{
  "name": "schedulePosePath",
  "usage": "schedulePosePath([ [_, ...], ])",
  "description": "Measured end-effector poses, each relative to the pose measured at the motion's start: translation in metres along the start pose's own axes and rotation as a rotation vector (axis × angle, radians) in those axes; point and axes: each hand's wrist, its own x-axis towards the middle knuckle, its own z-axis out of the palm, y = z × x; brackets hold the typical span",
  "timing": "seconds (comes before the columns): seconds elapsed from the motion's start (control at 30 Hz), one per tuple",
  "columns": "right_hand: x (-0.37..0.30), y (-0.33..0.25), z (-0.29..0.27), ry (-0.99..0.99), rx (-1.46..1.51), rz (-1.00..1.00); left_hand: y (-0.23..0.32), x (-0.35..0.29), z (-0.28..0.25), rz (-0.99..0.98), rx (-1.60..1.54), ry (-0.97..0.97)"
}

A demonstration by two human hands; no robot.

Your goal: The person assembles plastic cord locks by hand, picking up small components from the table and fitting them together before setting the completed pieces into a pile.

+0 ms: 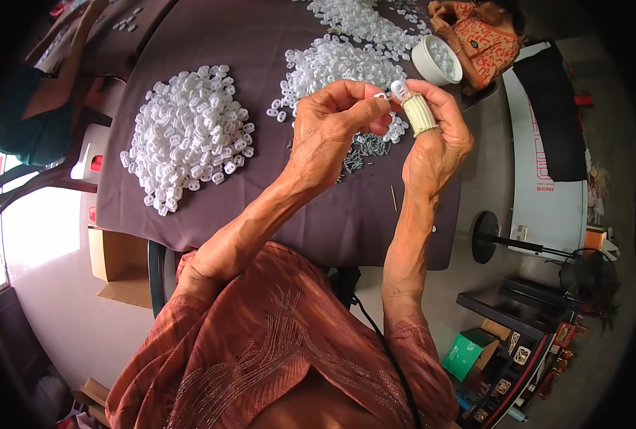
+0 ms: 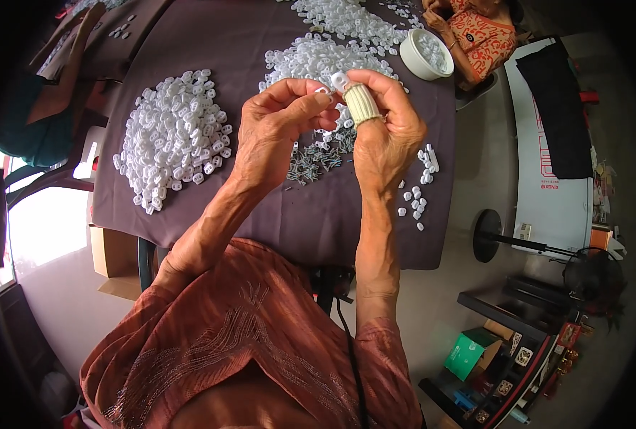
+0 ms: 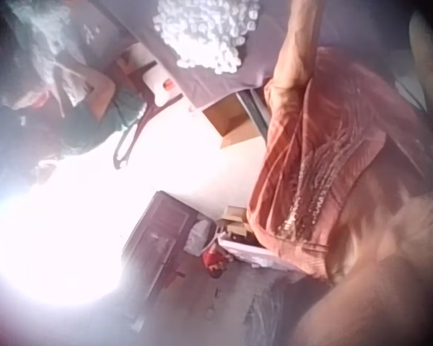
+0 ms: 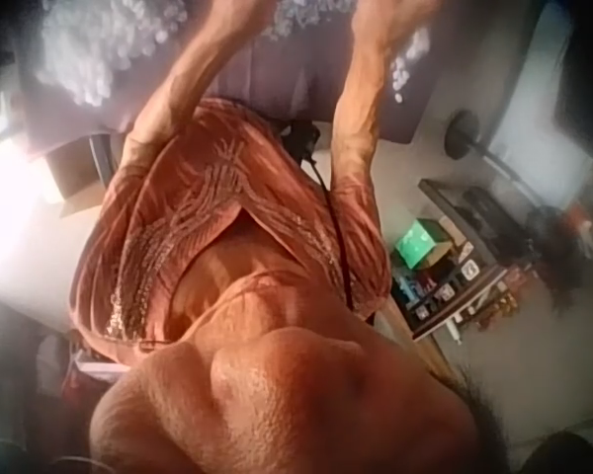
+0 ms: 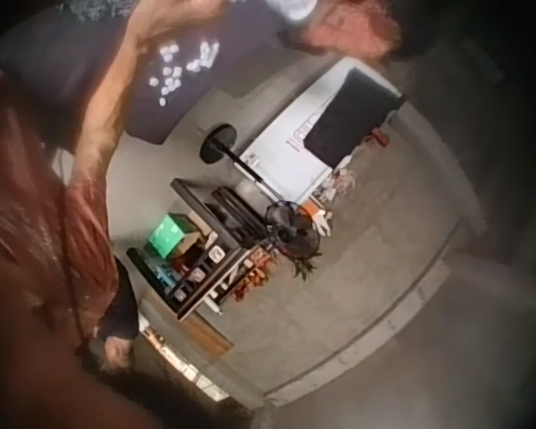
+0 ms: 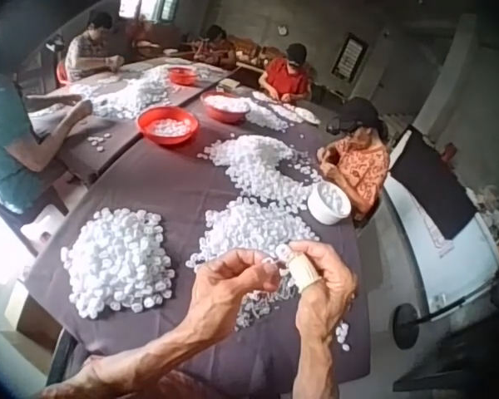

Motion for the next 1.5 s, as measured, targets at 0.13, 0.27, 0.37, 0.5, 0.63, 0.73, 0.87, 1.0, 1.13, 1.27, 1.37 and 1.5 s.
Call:
schedulePosePath([
  [0.13, -0.001, 0.004, -0.002, 0.0, -0.009, -0.041, 0.0, 0.0, 0.0, -0.018, 0.001, 0.005],
  [0.27, -0.001, 0.007, -0.003, -0.001, -0.061, -0.039, -0.001, 0.001, -0.001, -0.01, 0.008, 0.008],
  [0.37, -0.001, 0.009, -0.004, -0.016, -0.058, -0.058, -0.003, 0.002, -0.003, -0.013, 0.005, 0.01],
  [0.5, -0.001, 0.009, -0.005, -0.033, -0.031, -0.046, -0.004, 0.003, -0.004, -0.017, -0.001, 0.006],
  [0.63, 0.001, 0.012, -0.006, -0.048, -0.042, -0.066, -0.004, 0.004, -0.004, -0.025, -0.005, -0.008],
  [0.73, 0.003, 0.014, -0.006, -0.048, 0.01, 0.015, -0.002, 0.003, -0.003, -0.033, 0.009, 0.018],
  [0.87, 0.001, 0.011, -0.005, -0.059, 0.089, 0.059, -0.003, 0.004, -0.004, -0.025, 0.015, -0.001],
  [1.0, 0.001, 0.012, -0.006, -0.068, 0.05, 0.071, -0.005, 0.004, -0.005, -0.035, 0.028, 0.009],
  [1.13, 0.002, 0.016, -0.007, -0.053, 0.188, 0.158, -0.005, 0.004, -0.004, -0.042, 0.035, 0.006],
  [1.27, 0.002, 0.017, -0.006, -0.056, 0.166, 0.17, -0.008, 0.005, -0.006, -0.051, 0.039, 0.035],
  [1.37, 0.001, 0.021, -0.006, -0.051, 0.179, 0.172, -0.008, 0.005, -0.006, -0.048, 0.056, 0.039],
  [1.5, 0.0, 0.021, -0.005, -0.046, 0.143, 0.154, -0.008, 0.006, -0.006, -0.052, 0.052, 0.039],
])
